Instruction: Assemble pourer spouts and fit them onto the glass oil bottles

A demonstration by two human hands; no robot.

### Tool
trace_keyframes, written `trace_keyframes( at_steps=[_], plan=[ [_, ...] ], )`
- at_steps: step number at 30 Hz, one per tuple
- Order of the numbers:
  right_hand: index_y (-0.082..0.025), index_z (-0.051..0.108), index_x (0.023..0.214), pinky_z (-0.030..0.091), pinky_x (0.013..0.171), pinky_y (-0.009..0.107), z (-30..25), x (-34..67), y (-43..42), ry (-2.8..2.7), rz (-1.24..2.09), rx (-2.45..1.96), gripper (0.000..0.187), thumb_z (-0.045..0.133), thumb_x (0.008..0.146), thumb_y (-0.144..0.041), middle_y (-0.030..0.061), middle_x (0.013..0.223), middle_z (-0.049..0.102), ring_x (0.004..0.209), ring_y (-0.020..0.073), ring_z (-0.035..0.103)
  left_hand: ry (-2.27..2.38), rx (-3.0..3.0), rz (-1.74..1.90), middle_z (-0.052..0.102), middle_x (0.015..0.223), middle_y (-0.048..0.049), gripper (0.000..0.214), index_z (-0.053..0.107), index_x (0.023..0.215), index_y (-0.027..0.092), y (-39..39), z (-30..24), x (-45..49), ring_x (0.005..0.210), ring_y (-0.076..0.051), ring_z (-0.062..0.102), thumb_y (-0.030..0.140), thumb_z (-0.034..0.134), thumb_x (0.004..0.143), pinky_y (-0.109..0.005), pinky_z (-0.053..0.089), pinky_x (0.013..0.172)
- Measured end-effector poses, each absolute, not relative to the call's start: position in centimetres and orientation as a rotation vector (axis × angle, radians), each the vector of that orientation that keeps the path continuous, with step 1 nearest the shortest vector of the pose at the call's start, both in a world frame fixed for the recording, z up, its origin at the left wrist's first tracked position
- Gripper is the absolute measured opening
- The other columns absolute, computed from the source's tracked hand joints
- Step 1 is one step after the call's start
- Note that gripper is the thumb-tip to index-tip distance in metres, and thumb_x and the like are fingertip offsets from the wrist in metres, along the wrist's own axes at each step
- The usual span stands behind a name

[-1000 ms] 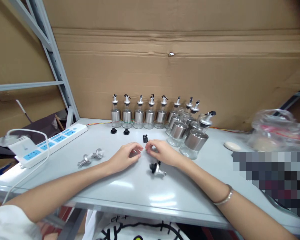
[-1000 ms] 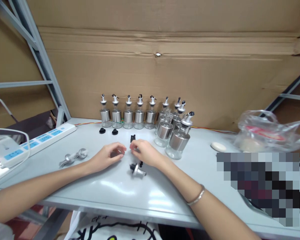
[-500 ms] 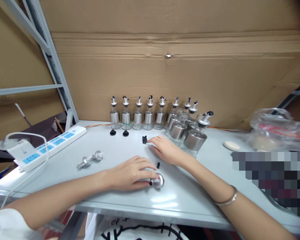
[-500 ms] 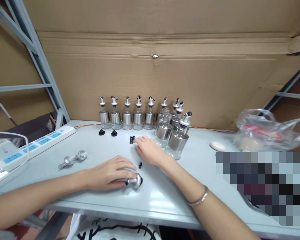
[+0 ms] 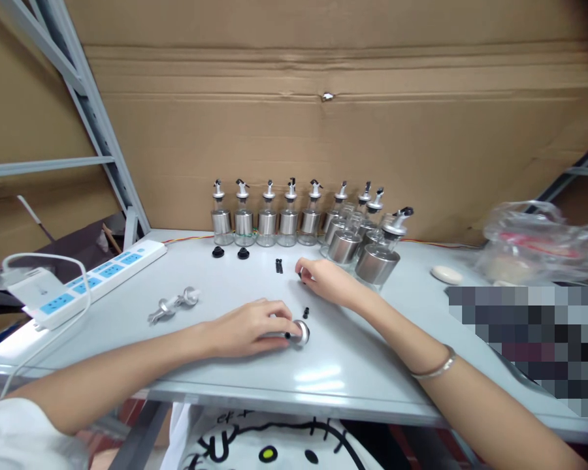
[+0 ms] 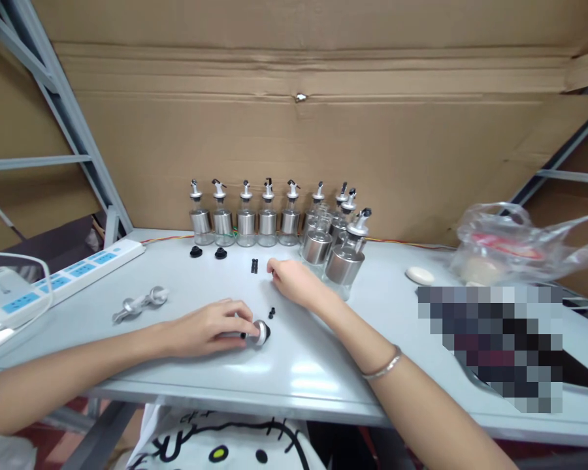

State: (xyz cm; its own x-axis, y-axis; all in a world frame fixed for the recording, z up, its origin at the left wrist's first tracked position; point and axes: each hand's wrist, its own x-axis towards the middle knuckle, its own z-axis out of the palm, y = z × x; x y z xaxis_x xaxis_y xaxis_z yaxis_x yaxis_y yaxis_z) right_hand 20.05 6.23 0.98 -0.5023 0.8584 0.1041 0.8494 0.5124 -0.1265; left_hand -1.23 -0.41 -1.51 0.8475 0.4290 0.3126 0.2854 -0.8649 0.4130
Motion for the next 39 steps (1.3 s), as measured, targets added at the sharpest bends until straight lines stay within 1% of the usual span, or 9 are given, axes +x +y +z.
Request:
trace_keyframes(
  at_steps=[4,8,12,15,19,22,27,35,39],
  plan=[
    [-0.014,0.061,0.107,0.043,0.070,0.025,0.8,20.2,6.4,-2.525,0.032,-1.656,0.026,0.055,0.081,-0.012,0.0114,0.094,0.070,0.087,0.0218,0.065,0.597,2.411,0.766,0.059,0.095,-0.0066,0.017,0.066,0.096,0.017,-0.1,-1.5,-1.2,0.088,-0.014,0.057,0.025,0.052,0.091,-0.025,0.045,0.083],
    [-0.011,0.068,0.087,0.043,0.067,0.031,0.7,20.2,6.1,-2.470,0.010,-1.783,0.014,0.055,0.080,-0.012,0.0176,0.091,0.070,0.087,0.0292,0.066,0.826,2.097,0.919,0.062,0.088,-0.0042,0.013,0.067,0.084,0.016,0.1,-1.4,-1.0,0.082,-0.014,0.058,0.028,0.061,0.084,-0.026,0.044,0.075],
    [-0.011,0.068,0.077,0.043,0.063,0.032,0.8,20.3,5.9,-2.425,0.003,-1.826,0.016,0.053,0.078,-0.008,0.0193,0.086,0.070,0.083,0.0314,0.066,0.908,1.648,1.022,0.063,0.078,-0.0004,0.030,0.060,0.090,0.016,1.0,-1.8,-1.0,0.073,-0.014,0.060,0.030,0.075,0.068,-0.026,0.045,0.071],
    [-0.013,0.066,0.075,0.042,0.062,0.030,0.8,20.1,5.9,-2.386,0.026,-1.773,0.015,0.053,0.077,-0.008,0.0160,0.082,0.070,0.080,0.0276,0.066,0.912,1.451,1.076,0.065,0.074,0.0017,0.041,0.053,0.087,0.016,1.7,-2.1,-1.1,0.070,-0.012,0.061,0.025,0.081,0.058,-0.026,0.045,0.072],
    [-0.017,0.062,0.078,0.044,0.064,0.023,1.2,19.2,5.4,-2.303,0.122,-1.538,0.009,0.055,0.081,-0.013,0.0047,0.078,0.070,0.073,0.0158,0.064,0.943,1.350,1.085,0.067,0.076,0.0010,0.039,0.052,0.083,0.016,2.2,-2.0,-1.3,0.072,-0.012,0.063,0.025,0.081,0.058,-0.026,0.045,0.075],
    [-0.017,0.057,0.070,0.044,0.060,0.021,1.5,18.2,4.3,-2.159,0.286,-1.202,0.009,0.060,0.079,-0.016,0.0002,0.069,0.067,0.063,0.0120,0.060,0.965,1.321,1.102,0.065,0.072,0.0028,0.039,0.054,0.083,0.016,2.3,-2.1,-1.3,0.069,-0.011,0.062,0.025,0.082,0.056,-0.026,0.044,0.074],
    [-0.017,0.057,0.068,0.042,0.057,0.020,1.8,17.4,2.6,-2.146,0.371,-0.936,0.011,0.061,0.078,-0.015,-0.0006,0.067,0.066,0.060,0.0104,0.058,0.954,1.355,1.132,0.066,0.075,0.0013,0.035,0.059,0.083,0.015,2.2,-2.1,-1.3,0.074,-0.014,0.062,0.025,0.080,0.058,-0.028,0.044,0.078],
    [-0.017,0.058,0.068,0.042,0.057,0.021,1.4,17.3,2.5,-2.092,0.307,-0.968,0.012,0.062,0.079,-0.015,0.0008,0.068,0.066,0.062,0.0115,0.058,0.929,1.324,1.136,0.067,0.076,-0.0008,0.028,0.064,0.084,0.013,2.6,-2.5,-1.6,0.070,-0.014,0.062,0.027,0.076,0.064,-0.030,0.046,0.080],
    [-0.017,0.057,0.065,0.044,0.061,0.022,1.3,17.2,2.7,-2.102,0.318,-1.011,0.013,0.063,0.077,-0.014,0.0009,0.068,0.067,0.064,0.0124,0.060,0.874,1.251,1.196,0.068,0.085,-0.0018,0.043,0.055,0.097,0.015,2.7,-2.8,-1.6,0.073,-0.014,0.065,0.022,0.078,0.061,-0.031,0.049,0.077]
  ],
)
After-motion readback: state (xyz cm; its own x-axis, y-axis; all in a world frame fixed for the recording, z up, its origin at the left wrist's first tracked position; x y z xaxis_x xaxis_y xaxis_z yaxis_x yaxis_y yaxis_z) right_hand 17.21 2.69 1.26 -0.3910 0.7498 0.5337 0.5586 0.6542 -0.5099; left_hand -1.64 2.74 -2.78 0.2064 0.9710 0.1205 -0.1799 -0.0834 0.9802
